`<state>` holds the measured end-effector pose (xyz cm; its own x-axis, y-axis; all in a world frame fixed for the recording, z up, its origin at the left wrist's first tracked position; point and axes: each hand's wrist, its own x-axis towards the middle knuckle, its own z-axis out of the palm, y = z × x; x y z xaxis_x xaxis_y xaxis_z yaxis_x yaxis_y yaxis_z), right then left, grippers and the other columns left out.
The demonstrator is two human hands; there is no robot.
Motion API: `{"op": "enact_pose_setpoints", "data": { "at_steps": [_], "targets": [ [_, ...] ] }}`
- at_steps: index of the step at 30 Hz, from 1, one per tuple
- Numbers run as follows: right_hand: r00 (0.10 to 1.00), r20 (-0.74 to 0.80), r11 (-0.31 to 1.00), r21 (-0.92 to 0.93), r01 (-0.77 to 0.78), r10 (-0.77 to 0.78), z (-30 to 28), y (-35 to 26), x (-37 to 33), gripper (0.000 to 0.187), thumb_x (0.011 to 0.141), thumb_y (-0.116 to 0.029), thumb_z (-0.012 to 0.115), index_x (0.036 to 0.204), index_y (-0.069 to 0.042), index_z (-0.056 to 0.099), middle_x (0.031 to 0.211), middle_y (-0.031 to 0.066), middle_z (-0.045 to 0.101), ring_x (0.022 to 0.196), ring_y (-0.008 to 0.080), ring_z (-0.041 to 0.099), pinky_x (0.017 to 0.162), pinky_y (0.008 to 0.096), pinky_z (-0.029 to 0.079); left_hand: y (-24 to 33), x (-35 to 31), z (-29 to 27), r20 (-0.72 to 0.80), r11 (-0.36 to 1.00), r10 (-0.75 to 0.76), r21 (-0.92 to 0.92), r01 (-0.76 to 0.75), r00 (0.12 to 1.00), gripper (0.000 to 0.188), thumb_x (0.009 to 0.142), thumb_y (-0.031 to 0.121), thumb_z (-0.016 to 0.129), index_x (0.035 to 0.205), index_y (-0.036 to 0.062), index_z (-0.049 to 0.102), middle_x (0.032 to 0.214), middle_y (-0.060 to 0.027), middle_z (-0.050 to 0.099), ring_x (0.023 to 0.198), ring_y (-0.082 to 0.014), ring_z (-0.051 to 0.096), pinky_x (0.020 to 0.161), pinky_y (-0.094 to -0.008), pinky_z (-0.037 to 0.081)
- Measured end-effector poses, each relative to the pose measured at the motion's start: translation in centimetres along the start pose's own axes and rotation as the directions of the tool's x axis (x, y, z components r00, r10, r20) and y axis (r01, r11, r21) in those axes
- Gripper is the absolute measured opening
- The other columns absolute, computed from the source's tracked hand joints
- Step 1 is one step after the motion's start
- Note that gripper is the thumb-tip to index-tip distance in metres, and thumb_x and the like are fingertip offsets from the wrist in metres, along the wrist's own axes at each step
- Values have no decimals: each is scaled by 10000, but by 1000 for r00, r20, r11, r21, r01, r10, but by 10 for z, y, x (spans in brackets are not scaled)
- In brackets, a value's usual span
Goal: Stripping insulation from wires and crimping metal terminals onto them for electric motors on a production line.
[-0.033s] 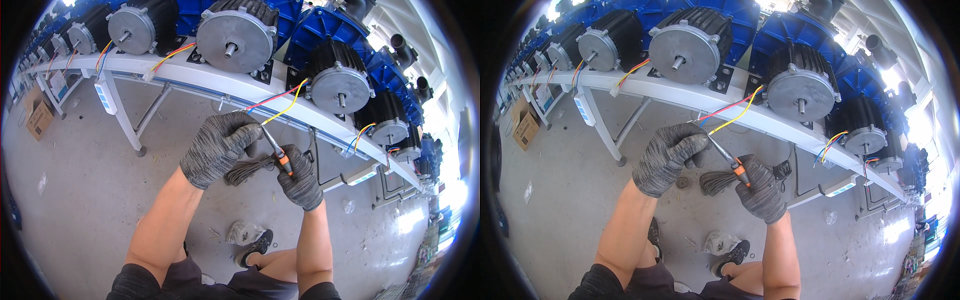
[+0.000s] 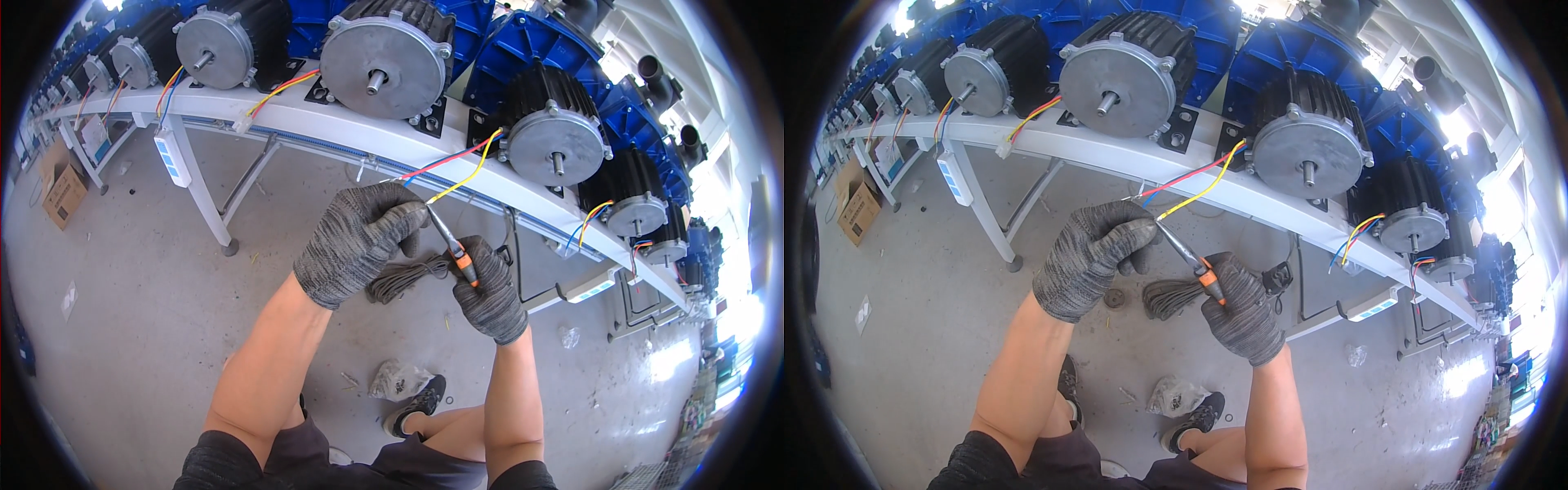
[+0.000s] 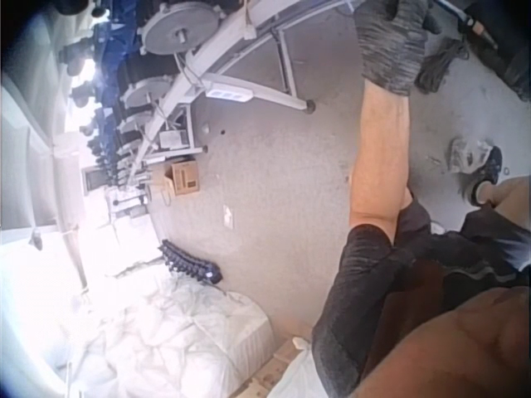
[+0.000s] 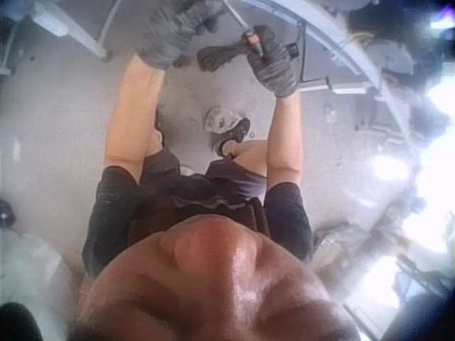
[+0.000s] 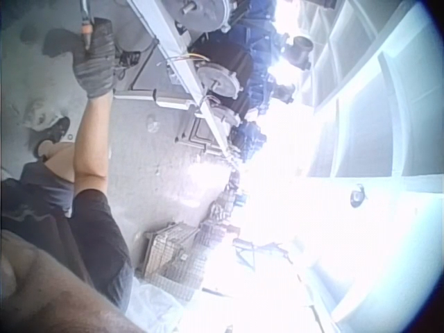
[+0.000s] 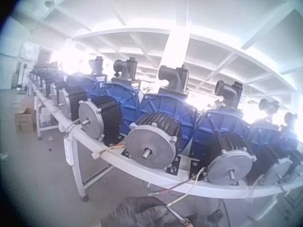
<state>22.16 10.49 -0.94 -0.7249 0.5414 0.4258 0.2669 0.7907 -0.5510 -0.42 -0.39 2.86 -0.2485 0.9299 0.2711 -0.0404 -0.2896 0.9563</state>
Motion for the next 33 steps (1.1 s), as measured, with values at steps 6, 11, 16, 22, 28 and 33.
{"op": "enact_pose_setpoints", "data": {
  "at_steps": [6, 11, 16, 22, 28, 33],
  "targets": [
    [1000, -3, 1000, 23, 11, -11, 1, 1, -2, 429, 690, 75, 601, 1110, -7, 583, 882, 161, 546, 813, 370, 585, 748, 401, 494, 2, -1, 1, 0, 999, 52, 17, -52, 999, 205, 960, 217, 701, 1001, 18, 728, 766, -29, 671, 671, -99, 595, 623, -253, 468],
    [1000, 9, 996, -82, -24, 25, 2, 2, -2, 412, 688, 56, 604, 1092, -23, 579, 868, 170, 569, 833, 382, 604, 739, 430, 491, 0, 0, 2, -14, 997, 80, 11, -79, 997, 172, 955, 157, 702, 1022, 0, 719, 779, -38, 666, 694, -105, 605, 646, -267, 492],
    [1000, -11, 997, -79, 11, -12, 1, -3, -1, 404, 693, 44, 616, 1088, -33, 586, 857, 163, 574, 837, 376, 609, 745, 430, 493, -3, 0, 2, -29, 993, 114, 43, -113, 993, 167, 968, 128, 682, 1056, -13, 705, 814, -47, 669, 712, -113, 618, 651, -274, 504],
    [1000, -17, 997, -74, -7, 6, -2, -5, -2, 390, 695, 44, 624, 1074, -41, 590, 856, 156, 575, 814, 367, 606, 744, 421, 497, -2, -1, 4, -40, 991, 121, 59, -119, 992, 146, 985, 98, 654, 1071, -12, 697, 815, -44, 670, 717, -109, 620, 664, -270, 512],
    [999, -18, 996, -84, -28, 26, -2, -5, -3, 378, 694, 43, 635, 1060, -40, 594, 856, 157, 579, 812, 371, 607, 746, 422, 498, -2, -1, 8, -69, 982, 138, 140, -127, 988, 128, 986, 95, 655, 1055, -4, 698, 778, -29, 668, 711, -97, 618, 663, -268, 516],
    [999, 4, 997, -72, -35, 35, 2, -9, -3, 359, 706, 36, 634, 1054, -41, 599, 851, 165, 585, 812, 382, 605, 736, 436, 491, -3, -3, 4, -112, 965, 164, 222, -136, 980, 112, 977, 84, 666, 1041, -4, 693, 779, -31, 670, 702, -88, 616, 656, -260, 516]
  ]
}}
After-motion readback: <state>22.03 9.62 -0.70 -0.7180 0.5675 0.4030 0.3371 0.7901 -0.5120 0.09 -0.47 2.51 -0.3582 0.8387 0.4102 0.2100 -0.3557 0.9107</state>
